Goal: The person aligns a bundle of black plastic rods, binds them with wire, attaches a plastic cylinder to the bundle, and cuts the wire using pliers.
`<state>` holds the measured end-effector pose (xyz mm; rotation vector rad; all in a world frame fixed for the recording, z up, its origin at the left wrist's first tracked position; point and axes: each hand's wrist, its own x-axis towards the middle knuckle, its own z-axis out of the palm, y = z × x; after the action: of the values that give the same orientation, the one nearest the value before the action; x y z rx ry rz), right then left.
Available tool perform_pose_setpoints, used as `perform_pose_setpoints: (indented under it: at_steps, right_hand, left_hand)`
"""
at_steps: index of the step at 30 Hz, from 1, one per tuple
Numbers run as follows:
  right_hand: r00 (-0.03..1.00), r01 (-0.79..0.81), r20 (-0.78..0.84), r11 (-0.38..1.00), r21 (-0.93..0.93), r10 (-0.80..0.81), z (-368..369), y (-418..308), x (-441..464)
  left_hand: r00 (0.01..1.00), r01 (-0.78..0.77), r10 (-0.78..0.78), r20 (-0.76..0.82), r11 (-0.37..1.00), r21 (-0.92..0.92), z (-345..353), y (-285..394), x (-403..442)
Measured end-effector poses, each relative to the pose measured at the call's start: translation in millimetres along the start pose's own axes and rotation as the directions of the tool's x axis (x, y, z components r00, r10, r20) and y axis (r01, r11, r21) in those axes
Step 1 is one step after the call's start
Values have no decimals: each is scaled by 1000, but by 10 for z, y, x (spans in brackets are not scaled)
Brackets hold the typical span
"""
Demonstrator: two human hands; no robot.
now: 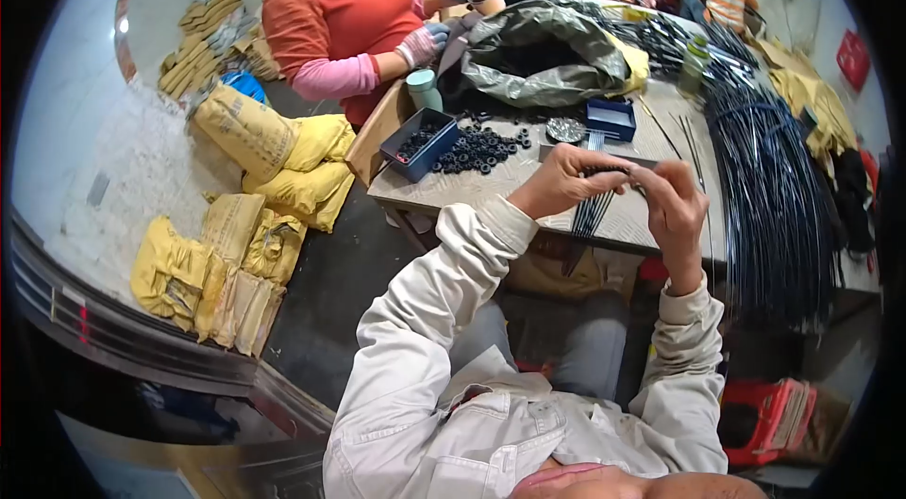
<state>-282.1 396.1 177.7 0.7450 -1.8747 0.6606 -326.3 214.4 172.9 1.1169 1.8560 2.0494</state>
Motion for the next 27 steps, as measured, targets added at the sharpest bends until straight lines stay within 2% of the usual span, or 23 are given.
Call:
perform_pose_setpoints:
  at_steps: [2, 7, 9, 12, 15, 17, 20, 22, 24, 26, 27]
  right_hand:
    - [997, 71, 5, 997, -13, -71, -18, 43, 14]
    - [969, 200, 155, 979, -44, -191, -125, 95, 146]
    - [958, 190, 211, 981, 32, -193, -150, 135, 173]
    - [942, 173, 267, 976, 131, -203, -143, 111, 240]
    - [954, 153, 245, 983, 97, -173, -134, 144, 242]
    - [937, 234, 271, 972, -15, -221, -144, 162, 278]
    - [928, 251, 291, 967, -32, -231, -161, 128, 340]
    - [936, 194, 296, 981, 11, -189, -136, 157, 311]
    - [946, 124, 293, 990, 74, -141, -129, 167, 306]
    - [949, 89, 301, 995, 41, -97, -133, 153, 298]
    - [949, 53, 310, 999, 8, -53, -147, 145, 276]
  left_hand:
    - [1000, -13, 13, 21, 1000, 3, -27, 1, 15]
    - [998, -27, 26, 60, 999, 17, -64, 19, 9]
    - [995, -61, 53, 81, 993, 101, -91, 22, 16]
    - [993, -99, 96, 71, 994, 51, -105, -10, 17]
    - [993, -100, 97, 65, 994, 49, -112, -34, 33]
    - [993, -116, 114, 32, 991, 68, -98, -47, 43]
    - [993, -99, 101, 55, 994, -40, -103, -15, 44]
    - [993, -103, 100, 61, 994, 49, -109, 12, 53]
    - [993, -96, 94, 75, 995, 26, -139, -1, 75]
    - [991, -102, 102, 86, 995, -14, -145, -71, 91]
    - [994, -57, 55, 97, 998, 16, -170, -72, 93]
